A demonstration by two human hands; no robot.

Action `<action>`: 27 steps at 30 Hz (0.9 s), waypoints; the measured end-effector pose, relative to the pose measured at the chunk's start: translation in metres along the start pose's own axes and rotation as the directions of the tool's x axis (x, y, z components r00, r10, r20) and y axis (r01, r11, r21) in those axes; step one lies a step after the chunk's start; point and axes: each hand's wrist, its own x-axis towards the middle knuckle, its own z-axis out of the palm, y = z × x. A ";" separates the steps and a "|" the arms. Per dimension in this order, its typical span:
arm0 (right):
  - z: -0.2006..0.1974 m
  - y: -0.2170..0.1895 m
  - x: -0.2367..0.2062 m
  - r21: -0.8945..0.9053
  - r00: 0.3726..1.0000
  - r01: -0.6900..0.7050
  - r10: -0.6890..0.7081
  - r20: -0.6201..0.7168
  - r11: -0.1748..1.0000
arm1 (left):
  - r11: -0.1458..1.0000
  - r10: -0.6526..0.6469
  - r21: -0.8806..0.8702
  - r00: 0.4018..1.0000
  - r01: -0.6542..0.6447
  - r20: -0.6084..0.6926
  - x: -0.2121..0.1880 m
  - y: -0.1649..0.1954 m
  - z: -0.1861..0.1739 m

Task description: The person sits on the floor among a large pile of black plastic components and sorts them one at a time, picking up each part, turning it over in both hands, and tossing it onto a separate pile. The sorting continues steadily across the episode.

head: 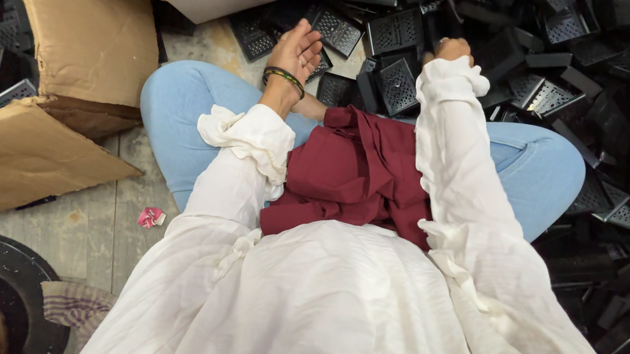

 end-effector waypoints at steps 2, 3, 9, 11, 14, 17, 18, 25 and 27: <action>0.000 -0.008 -0.008 0.119 0.998 0.040 -0.033 -0.060 0.992 | 0.998 0.012 0.056 0.998 -0.016 0.069 0.000 -0.006 0.000; 0.003 -0.014 -0.018 0.250 0.992 0.091 -0.065 -0.109 0.964 | 0.995 0.014 0.092 0.992 -0.026 0.128 -0.001 -0.010 0.000; 0.043 -0.056 -0.090 0.601 0.730 0.652 -0.599 -0.330 0.462 | 0.989 0.114 0.056 0.937 -0.140 0.329 -0.011 -0.023 0.011; 0.050 -0.060 -0.095 0.688 0.746 0.615 -0.567 -0.349 0.385 | 0.971 0.229 -0.120 0.953 -0.208 0.197 -0.008 -0.014 0.011; 0.052 -0.054 -0.080 0.045 0.490 0.849 -0.753 -0.439 0.526 | 0.910 0.302 -0.242 0.939 -0.336 -0.164 0.001 0.005 0.005; 0.047 -0.042 -0.054 0.144 0.797 0.596 -0.604 0.014 0.790 | 0.883 0.349 -0.231 0.900 -0.409 -0.263 0.005 0.009 0.000; 0.042 -0.038 -0.045 0.146 0.808 0.587 -0.587 -0.050 0.796 | 0.878 0.365 -0.243 0.904 -0.413 -0.222 0.005 0.008 0.000; -0.006 -0.021 -0.012 0.806 0.787 0.525 -0.517 -0.338 0.272 | 0.933 0.230 -0.250 0.963 -0.259 -0.139 0.001 0.003 0.004; -0.008 -0.023 -0.013 0.892 0.770 0.445 -0.542 -0.336 0.079 | 0.931 0.238 -0.246 0.959 -0.270 -0.152 0.000 0.005 0.004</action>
